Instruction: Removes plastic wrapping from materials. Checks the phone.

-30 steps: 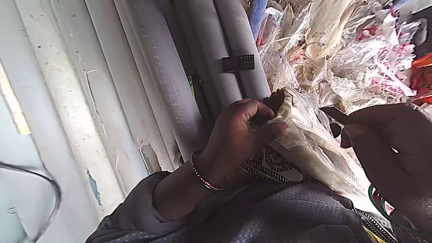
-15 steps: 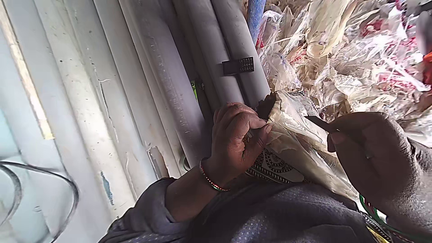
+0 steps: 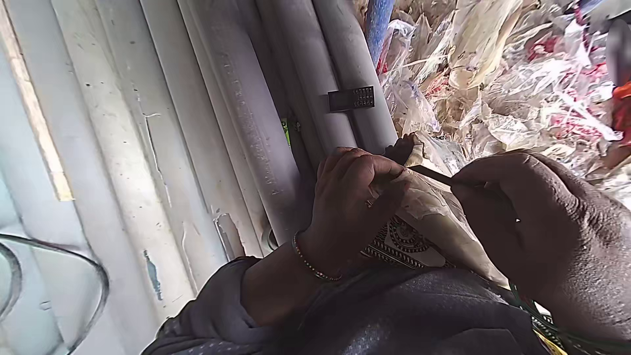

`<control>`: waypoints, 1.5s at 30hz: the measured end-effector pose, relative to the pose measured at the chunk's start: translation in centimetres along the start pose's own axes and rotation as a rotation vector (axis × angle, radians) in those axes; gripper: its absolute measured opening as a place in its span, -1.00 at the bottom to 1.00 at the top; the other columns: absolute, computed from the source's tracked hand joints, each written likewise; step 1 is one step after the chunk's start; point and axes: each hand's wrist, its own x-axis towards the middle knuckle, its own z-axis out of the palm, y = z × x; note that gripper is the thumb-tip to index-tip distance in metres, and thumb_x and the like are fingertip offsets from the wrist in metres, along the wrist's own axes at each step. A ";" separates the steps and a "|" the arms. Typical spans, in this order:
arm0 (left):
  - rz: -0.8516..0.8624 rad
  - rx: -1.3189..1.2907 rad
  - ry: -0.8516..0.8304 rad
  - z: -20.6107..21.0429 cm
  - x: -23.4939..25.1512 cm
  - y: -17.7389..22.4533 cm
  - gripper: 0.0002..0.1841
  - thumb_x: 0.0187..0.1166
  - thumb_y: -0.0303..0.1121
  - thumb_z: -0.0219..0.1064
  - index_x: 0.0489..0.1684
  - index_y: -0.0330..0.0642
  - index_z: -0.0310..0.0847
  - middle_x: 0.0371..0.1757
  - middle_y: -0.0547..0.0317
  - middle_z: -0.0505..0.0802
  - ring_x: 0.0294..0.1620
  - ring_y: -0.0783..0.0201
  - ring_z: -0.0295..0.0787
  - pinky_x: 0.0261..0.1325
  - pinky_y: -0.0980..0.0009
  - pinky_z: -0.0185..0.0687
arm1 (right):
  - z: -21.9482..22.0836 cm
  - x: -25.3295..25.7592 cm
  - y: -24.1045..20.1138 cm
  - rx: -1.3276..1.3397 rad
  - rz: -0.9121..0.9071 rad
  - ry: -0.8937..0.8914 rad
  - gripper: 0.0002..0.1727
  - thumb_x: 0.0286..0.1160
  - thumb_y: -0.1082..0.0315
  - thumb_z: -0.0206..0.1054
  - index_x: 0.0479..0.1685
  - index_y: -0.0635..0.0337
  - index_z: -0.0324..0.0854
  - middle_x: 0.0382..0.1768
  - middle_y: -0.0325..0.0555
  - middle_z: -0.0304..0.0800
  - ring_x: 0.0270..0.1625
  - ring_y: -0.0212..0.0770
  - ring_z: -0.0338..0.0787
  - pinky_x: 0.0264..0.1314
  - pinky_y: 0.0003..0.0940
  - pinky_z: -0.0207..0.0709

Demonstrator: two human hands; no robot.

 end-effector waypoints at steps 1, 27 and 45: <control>0.007 0.002 -0.009 -0.1 0.2 0.0 -0.84 0.52 -0.24 0.43 -0.13 -0.09 0.71 -0.15 0.29 0.85 0.07 0.39 0.65 0.28 0.39 0.35 | -0.1 -0.3 0.4 0.005 0.014 0.001 -0.78 0.72 0.28 0.14 -0.13 0.19 0.65 -0.46 -0.06 0.60 -0.57 -0.20 0.51 -0.61 -0.37 0.21; 0.124 0.116 -0.067 -1.5 0.5 0.9 -0.85 0.64 -0.30 0.35 -0.21 -0.18 0.75 -0.16 0.12 0.82 0.07 0.25 0.66 0.29 0.32 0.38 | 0.3 -2.9 1.7 0.108 0.084 0.039 -0.77 0.67 0.28 0.14 -0.13 0.17 0.69 -0.48 -0.10 0.63 -0.55 -0.25 0.53 -0.57 -0.40 0.25; 0.124 0.267 -0.075 -1.9 2.5 1.8 -0.84 0.40 -0.19 0.44 -0.31 -0.05 0.82 -0.21 0.17 0.87 -0.06 0.16 0.82 0.00 0.29 0.70 | -2.2 -5.8 4.8 0.239 0.339 0.072 -0.77 0.59 0.44 0.25 -0.10 0.51 0.70 -0.26 0.35 0.84 -0.33 0.21 0.86 -0.26 0.11 0.70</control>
